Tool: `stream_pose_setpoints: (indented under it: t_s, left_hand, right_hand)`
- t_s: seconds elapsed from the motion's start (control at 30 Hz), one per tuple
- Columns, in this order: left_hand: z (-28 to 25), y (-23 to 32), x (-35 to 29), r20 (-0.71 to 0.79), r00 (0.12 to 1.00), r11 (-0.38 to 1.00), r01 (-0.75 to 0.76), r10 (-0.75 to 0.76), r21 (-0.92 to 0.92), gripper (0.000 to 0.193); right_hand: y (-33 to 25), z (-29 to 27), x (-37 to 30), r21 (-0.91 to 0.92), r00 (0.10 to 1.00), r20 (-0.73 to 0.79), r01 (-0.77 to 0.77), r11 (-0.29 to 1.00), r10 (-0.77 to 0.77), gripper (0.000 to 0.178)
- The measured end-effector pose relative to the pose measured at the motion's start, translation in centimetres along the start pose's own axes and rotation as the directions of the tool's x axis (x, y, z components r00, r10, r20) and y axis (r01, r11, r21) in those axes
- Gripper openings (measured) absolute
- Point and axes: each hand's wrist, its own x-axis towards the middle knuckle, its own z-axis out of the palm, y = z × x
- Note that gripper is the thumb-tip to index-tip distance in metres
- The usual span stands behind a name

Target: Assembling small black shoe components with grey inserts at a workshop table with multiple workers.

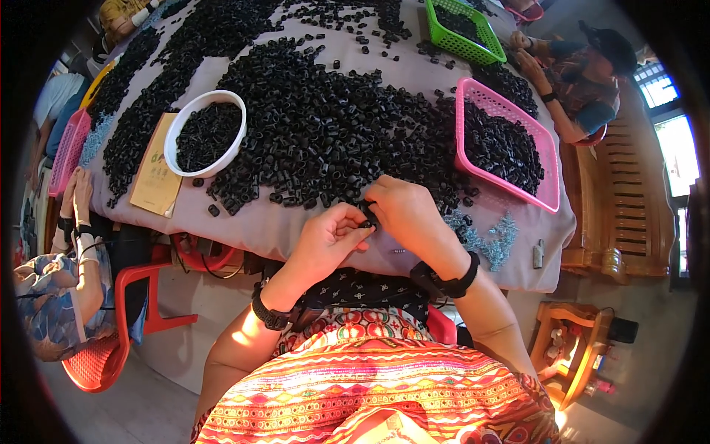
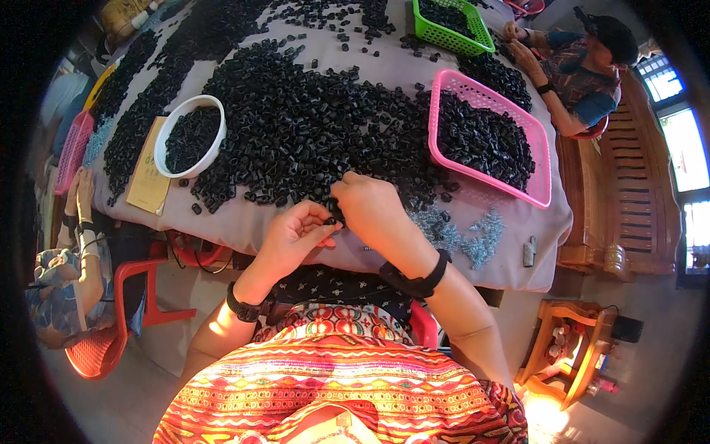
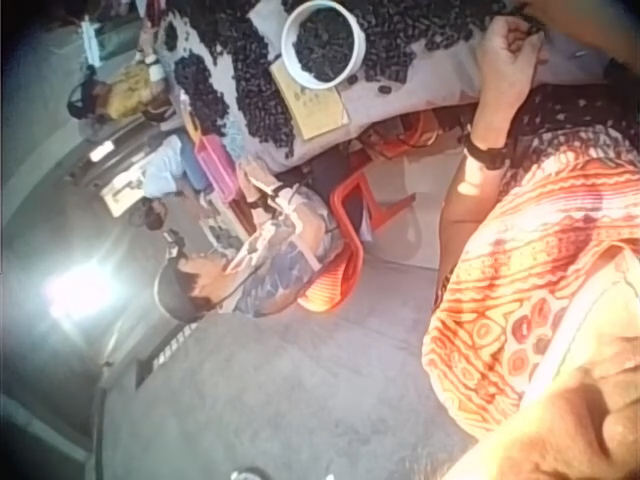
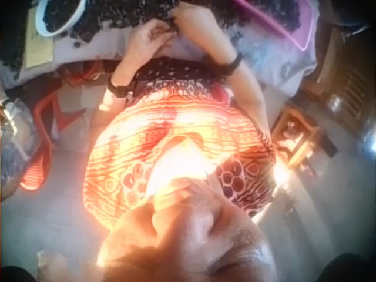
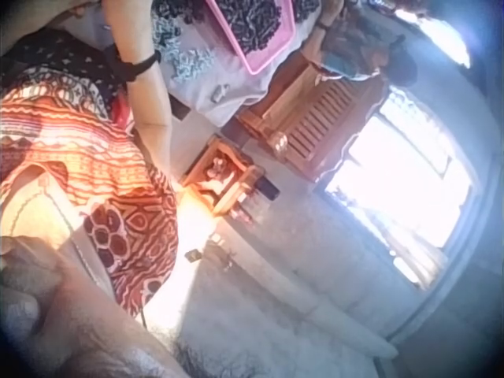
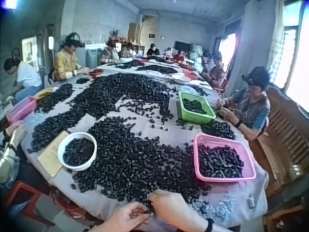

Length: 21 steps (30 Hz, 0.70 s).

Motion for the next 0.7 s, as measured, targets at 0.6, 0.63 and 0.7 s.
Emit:
stream_pose_setpoints:
  t_s: [0.6, 0.63, 0.7]
  left_hand:
    - [0.4, -0.1, 0.2, -0.026, 1.000, 1.000, -0.007, 0.008, 0.028, 0.014]
    - [0.6, -0.1, 0.2, -0.046, 0.998, 0.999, -0.030, 0.031, 0.017, 0.014]
    - [0.5, -0.3, 0.2, -0.039, 0.999, 0.999, -0.027, 0.028, 0.028, 0.014]
  right_hand:
    - [-0.9, -2.7, -2.0, 0.568, 0.995, 0.057, -0.104, 0.817, 0.086, 0.020]
    - [-0.9, -2.7, -2.2, 0.568, 0.995, 0.055, -0.103, 0.817, 0.087, 0.020]
    - [-0.9, -2.5, -2.5, 0.604, 0.992, 0.041, -0.122, 0.787, 0.123, 0.022]
